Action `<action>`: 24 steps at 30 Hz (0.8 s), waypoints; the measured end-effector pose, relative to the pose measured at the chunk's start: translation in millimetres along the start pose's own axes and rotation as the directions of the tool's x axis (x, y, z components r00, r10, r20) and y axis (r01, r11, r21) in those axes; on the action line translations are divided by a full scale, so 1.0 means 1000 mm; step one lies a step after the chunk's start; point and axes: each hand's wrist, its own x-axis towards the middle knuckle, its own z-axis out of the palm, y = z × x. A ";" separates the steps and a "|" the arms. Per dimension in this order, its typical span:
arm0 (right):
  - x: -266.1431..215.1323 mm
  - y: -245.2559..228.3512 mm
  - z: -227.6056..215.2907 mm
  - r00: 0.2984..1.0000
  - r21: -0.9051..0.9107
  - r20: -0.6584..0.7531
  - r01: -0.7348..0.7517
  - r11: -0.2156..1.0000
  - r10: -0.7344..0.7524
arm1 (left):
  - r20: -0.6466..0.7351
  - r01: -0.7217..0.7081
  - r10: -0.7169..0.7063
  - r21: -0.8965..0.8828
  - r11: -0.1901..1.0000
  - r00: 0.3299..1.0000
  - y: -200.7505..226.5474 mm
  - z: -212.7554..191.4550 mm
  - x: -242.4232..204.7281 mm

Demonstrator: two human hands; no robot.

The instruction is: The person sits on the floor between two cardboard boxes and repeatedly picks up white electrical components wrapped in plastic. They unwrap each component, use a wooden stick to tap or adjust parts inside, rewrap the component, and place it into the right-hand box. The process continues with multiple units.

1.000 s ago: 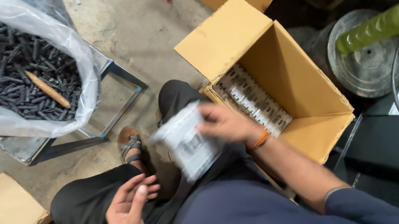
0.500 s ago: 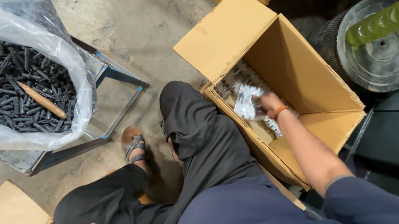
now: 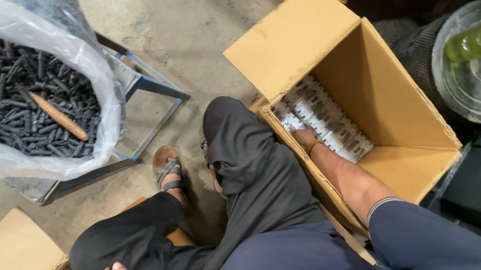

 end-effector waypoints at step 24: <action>-0.093 -0.097 -0.062 0.805 0.050 0.178 0.567 0.822 -0.566 | 0.171 0.540 -0.985 -0.831 -0.136 0.015 -0.219 -0.037 -0.016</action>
